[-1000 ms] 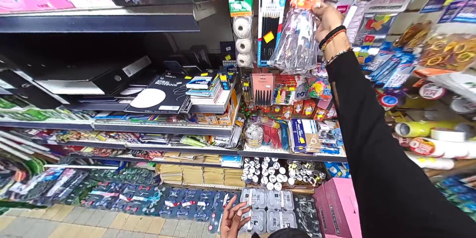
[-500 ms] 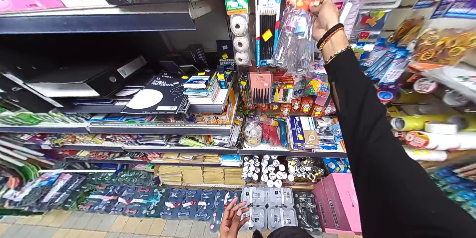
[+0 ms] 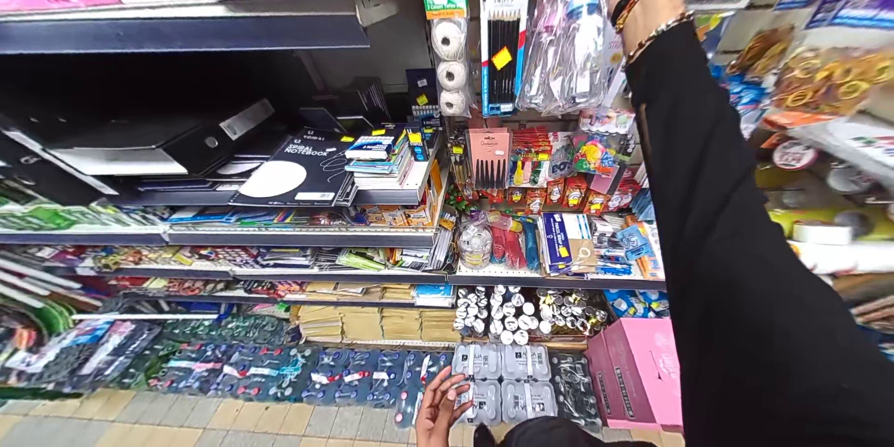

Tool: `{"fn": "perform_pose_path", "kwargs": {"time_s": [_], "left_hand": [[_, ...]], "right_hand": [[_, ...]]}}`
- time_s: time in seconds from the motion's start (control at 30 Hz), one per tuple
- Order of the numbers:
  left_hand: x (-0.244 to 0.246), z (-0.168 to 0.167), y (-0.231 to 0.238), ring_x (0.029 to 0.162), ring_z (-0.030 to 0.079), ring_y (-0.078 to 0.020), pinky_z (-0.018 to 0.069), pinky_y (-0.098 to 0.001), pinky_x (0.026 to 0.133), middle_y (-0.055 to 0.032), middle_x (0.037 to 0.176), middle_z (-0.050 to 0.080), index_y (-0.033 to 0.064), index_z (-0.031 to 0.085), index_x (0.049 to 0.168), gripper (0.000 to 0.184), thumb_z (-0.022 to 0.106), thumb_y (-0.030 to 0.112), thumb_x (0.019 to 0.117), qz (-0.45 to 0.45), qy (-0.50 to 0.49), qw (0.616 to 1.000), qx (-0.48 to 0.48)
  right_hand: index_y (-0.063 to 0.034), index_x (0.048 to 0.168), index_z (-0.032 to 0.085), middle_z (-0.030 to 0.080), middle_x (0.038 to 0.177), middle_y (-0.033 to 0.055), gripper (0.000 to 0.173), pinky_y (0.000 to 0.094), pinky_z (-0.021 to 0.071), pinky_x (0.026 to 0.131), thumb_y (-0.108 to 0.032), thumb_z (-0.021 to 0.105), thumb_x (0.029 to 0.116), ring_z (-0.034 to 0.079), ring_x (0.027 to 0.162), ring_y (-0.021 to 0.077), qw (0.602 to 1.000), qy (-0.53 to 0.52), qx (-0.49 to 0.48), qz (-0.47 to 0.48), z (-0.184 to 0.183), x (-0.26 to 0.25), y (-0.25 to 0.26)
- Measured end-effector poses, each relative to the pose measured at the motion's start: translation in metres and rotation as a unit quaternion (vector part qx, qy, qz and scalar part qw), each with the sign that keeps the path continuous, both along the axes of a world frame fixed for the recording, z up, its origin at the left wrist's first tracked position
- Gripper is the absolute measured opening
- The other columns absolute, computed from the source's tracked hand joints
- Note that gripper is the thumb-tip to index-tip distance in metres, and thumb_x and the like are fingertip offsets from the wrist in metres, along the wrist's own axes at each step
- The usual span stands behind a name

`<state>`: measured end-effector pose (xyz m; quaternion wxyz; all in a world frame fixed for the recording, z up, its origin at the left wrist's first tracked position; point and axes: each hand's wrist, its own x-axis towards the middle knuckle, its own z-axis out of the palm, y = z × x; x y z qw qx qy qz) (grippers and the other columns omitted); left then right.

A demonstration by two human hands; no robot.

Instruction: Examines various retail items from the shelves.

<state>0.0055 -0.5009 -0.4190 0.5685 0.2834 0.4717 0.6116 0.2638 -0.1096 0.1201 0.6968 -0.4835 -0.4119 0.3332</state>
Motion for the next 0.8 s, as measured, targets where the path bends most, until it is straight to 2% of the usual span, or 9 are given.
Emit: {"fn": "perform_pose_path", "kwargs": {"time_s": [0.17,0.33,0.4,0.47,0.53,0.6,0.67,0.73,0.8], "left_hand": [[-0.004,-0.001,0.001,0.114,0.067,-0.0406,0.0605,-0.0537,0.088,-0.0238,0.132,0.063,-0.0014,0.046,0.146,0.043,0.045,0.010,0.1049,0.004,0.002,1.000,0.008],[-0.005,0.003,0.003,0.114,0.066,-0.0395,0.0598,-0.0535,0.089,-0.0233,0.133,0.062,-0.0022,0.045,0.146,0.042,0.044,0.008,0.1049,0.000,0.007,1.000,0.008],[-0.003,0.003,0.006,0.113,0.067,-0.0385,0.0602,-0.0521,0.089,-0.0226,0.132,0.063,-0.0019,0.045,0.146,0.042,0.044,0.008,0.1050,-0.005,0.010,1.000,0.007],[-0.004,0.001,0.008,0.113,0.067,-0.0391,0.0607,-0.0522,0.088,-0.0235,0.131,0.063,-0.0023,0.046,0.145,0.042,0.045,0.008,0.1045,-0.008,0.012,1.000,0.007],[-0.003,0.002,0.010,0.112,0.067,-0.0394,0.0606,-0.0527,0.088,-0.0239,0.131,0.063,-0.0026,0.047,0.145,0.041,0.046,0.008,0.1045,-0.012,0.013,1.000,0.011],[-0.002,0.004,0.011,0.113,0.067,-0.0387,0.0601,-0.0525,0.089,-0.0228,0.132,0.063,-0.0022,0.047,0.145,0.041,0.045,0.009,0.1049,-0.019,0.017,1.000,0.007],[-0.003,0.003,0.010,0.114,0.066,-0.0403,0.0595,-0.0541,0.090,-0.0238,0.131,0.063,-0.0024,0.046,0.145,0.042,0.046,0.010,0.1052,-0.026,0.015,1.000,0.009],[-0.002,0.002,0.011,0.114,0.065,-0.0403,0.0592,-0.0539,0.090,-0.0243,0.131,0.063,-0.0026,0.046,0.145,0.042,0.047,0.010,0.1048,-0.028,0.015,0.999,0.007],[-0.001,0.000,0.011,0.115,0.065,-0.0405,0.0593,-0.0542,0.090,-0.0242,0.131,0.063,-0.0022,0.047,0.145,0.042,0.048,0.008,0.1045,-0.031,0.013,0.999,0.004]], "right_hand": [[-0.0134,0.128,0.057,0.062,0.113,0.0024,0.035,0.0255,0.0493,0.081,-0.019,0.066,0.0937,0.060,0.097,0.0093,0.997,-0.004,-0.071,0.018,0.000,-0.002,0.009],[-0.0125,0.131,0.058,0.065,0.117,0.0059,0.045,0.0317,0.0561,0.082,-0.026,0.073,0.0913,0.066,0.101,0.0146,0.994,-0.016,-0.062,0.089,-0.013,0.044,0.097],[-0.0130,0.131,0.057,0.063,0.114,0.0044,0.039,0.0288,0.0525,0.082,-0.023,0.069,0.0952,0.063,0.099,0.0124,0.995,-0.003,-0.077,0.066,-0.009,0.024,0.058],[-0.0085,0.126,0.058,0.065,0.104,0.0061,0.032,0.0274,0.0540,0.074,-0.019,0.066,0.0968,0.065,0.089,0.0119,0.994,-0.021,-0.050,0.095,-0.012,0.019,0.033],[0.0002,0.127,0.055,0.066,0.101,0.0107,0.035,0.0284,0.0584,0.070,-0.015,0.066,0.0972,0.068,0.085,0.0140,0.979,-0.057,0.016,0.193,-0.018,0.040,0.051],[-0.0058,0.128,0.054,0.063,0.107,0.0076,0.037,0.0283,0.0548,0.078,-0.015,0.068,0.0951,0.064,0.092,0.0135,0.996,-0.006,-0.017,0.084,-0.016,0.025,0.059],[-0.0023,0.132,0.055,0.067,0.118,0.0125,0.049,0.0345,0.0592,0.088,-0.012,0.077,0.0889,0.068,0.104,0.0199,0.999,0.017,0.027,0.043,-0.026,0.041,0.106],[0.0012,0.121,0.062,0.070,0.109,0.0162,0.042,0.0396,0.0621,0.083,-0.008,0.079,0.0838,0.071,0.098,0.0245,0.993,0.019,0.095,0.066,-0.038,0.057,0.139],[0.0003,0.116,0.066,0.071,0.105,0.0159,0.032,0.0411,0.0627,0.081,-0.006,0.076,0.0868,0.072,0.096,0.0254,0.986,0.023,0.129,0.104,-0.047,0.063,0.146]]}}
